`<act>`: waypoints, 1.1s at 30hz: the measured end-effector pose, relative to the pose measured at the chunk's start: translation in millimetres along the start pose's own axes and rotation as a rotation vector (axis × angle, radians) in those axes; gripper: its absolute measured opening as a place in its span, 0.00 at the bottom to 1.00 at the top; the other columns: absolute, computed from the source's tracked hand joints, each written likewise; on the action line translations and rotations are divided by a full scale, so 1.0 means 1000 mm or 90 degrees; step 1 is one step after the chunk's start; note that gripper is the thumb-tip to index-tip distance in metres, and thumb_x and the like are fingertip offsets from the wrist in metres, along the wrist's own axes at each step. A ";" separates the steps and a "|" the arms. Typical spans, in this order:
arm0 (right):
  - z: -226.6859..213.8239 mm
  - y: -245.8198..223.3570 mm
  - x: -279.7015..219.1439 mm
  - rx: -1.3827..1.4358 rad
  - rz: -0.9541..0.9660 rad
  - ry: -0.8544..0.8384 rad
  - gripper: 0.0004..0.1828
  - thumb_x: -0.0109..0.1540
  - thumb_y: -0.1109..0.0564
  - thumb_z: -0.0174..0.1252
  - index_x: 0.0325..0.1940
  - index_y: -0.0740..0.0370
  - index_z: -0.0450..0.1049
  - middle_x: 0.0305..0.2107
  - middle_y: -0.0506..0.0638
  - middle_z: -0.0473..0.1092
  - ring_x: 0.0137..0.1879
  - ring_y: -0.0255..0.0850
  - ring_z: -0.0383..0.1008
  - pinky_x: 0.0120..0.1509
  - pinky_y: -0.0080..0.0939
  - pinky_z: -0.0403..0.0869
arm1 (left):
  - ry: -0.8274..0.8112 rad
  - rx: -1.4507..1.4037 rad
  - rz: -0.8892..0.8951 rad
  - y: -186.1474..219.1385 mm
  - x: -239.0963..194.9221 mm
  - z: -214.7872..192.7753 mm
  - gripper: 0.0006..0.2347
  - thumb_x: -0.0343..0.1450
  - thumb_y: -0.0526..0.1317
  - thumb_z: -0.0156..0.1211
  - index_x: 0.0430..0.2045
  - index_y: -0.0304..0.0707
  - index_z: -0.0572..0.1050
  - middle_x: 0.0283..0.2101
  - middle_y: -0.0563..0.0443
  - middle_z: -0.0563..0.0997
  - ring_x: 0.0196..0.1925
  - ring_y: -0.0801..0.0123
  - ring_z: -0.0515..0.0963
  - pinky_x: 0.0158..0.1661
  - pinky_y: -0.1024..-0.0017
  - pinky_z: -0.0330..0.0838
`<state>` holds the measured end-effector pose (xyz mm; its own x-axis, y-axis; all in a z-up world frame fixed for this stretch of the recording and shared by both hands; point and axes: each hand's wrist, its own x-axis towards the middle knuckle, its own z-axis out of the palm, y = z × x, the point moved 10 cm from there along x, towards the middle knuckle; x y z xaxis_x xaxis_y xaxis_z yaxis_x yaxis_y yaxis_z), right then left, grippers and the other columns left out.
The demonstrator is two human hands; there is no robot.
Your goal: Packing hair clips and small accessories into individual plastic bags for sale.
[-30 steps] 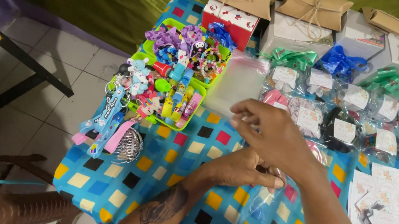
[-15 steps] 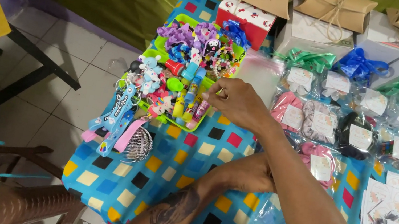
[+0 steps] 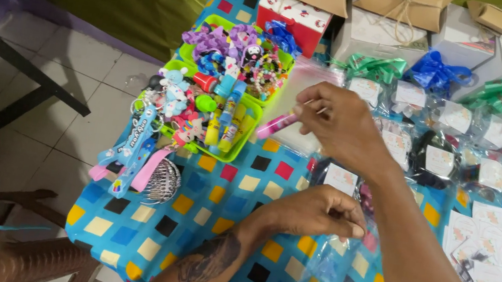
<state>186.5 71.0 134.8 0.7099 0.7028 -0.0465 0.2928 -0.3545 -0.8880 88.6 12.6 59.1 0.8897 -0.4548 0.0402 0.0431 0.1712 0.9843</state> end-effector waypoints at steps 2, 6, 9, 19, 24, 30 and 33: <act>-0.032 -0.001 -0.030 0.001 -0.015 0.052 0.10 0.66 0.63 0.57 0.50 0.70 0.78 0.32 0.63 0.76 0.36 0.47 0.83 0.40 0.45 0.81 | -0.006 -0.005 0.032 -0.004 0.002 -0.003 0.07 0.74 0.37 0.62 0.38 0.31 0.81 0.29 0.42 0.81 0.34 0.69 0.73 0.38 0.70 0.67; -0.100 0.040 -0.100 -0.037 0.149 0.146 0.14 0.65 0.54 0.59 0.49 0.65 0.78 0.36 0.55 0.79 0.44 0.43 0.83 0.54 0.42 0.83 | 0.028 0.056 -0.012 -0.015 0.009 -0.009 0.06 0.74 0.44 0.62 0.33 0.45 0.80 0.31 0.60 0.79 0.36 0.76 0.77 0.41 0.74 0.73; -0.127 0.092 -0.137 -0.020 0.187 0.136 0.13 0.65 0.57 0.58 0.50 0.65 0.80 0.38 0.52 0.79 0.46 0.42 0.82 0.55 0.40 0.83 | 0.040 0.083 -0.038 -0.013 0.010 -0.010 0.06 0.74 0.42 0.61 0.32 0.43 0.80 0.29 0.59 0.77 0.31 0.76 0.73 0.36 0.72 0.69; -0.097 0.119 -0.165 0.125 0.106 0.003 0.12 0.65 0.56 0.58 0.48 0.61 0.83 0.37 0.49 0.81 0.43 0.37 0.80 0.47 0.39 0.77 | 0.105 0.142 -0.118 -0.026 0.012 -0.008 0.04 0.73 0.41 0.62 0.33 0.45 0.80 0.31 0.60 0.76 0.34 0.77 0.72 0.36 0.75 0.70; -0.095 0.119 -0.164 0.139 0.090 0.045 0.10 0.62 0.64 0.62 0.45 0.69 0.84 0.32 0.64 0.81 0.40 0.54 0.83 0.52 0.56 0.80 | 0.197 0.059 0.008 -0.023 0.013 -0.013 0.06 0.72 0.36 0.67 0.35 0.31 0.81 0.27 0.44 0.81 0.31 0.71 0.76 0.32 0.73 0.70; -0.089 0.102 -0.167 0.108 0.067 0.009 0.11 0.61 0.61 0.63 0.43 0.67 0.87 0.35 0.62 0.82 0.41 0.50 0.84 0.49 0.52 0.80 | 0.268 0.078 0.036 -0.014 0.009 -0.005 0.04 0.72 0.36 0.66 0.33 0.35 0.81 0.25 0.45 0.81 0.28 0.70 0.79 0.28 0.73 0.72; -0.086 0.094 -0.168 0.106 0.065 -0.004 0.11 0.62 0.61 0.62 0.43 0.66 0.88 0.36 0.61 0.82 0.41 0.50 0.84 0.48 0.51 0.80 | 0.274 0.089 0.035 -0.022 0.011 -0.006 0.03 0.73 0.36 0.66 0.33 0.36 0.80 0.26 0.43 0.82 0.27 0.66 0.81 0.27 0.72 0.74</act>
<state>150.3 -133.7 98.3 0.7267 0.6721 -0.1422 0.1093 -0.3174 -0.9420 99.7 8.8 37.1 0.9981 -0.0394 0.0464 -0.0444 0.0517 0.9977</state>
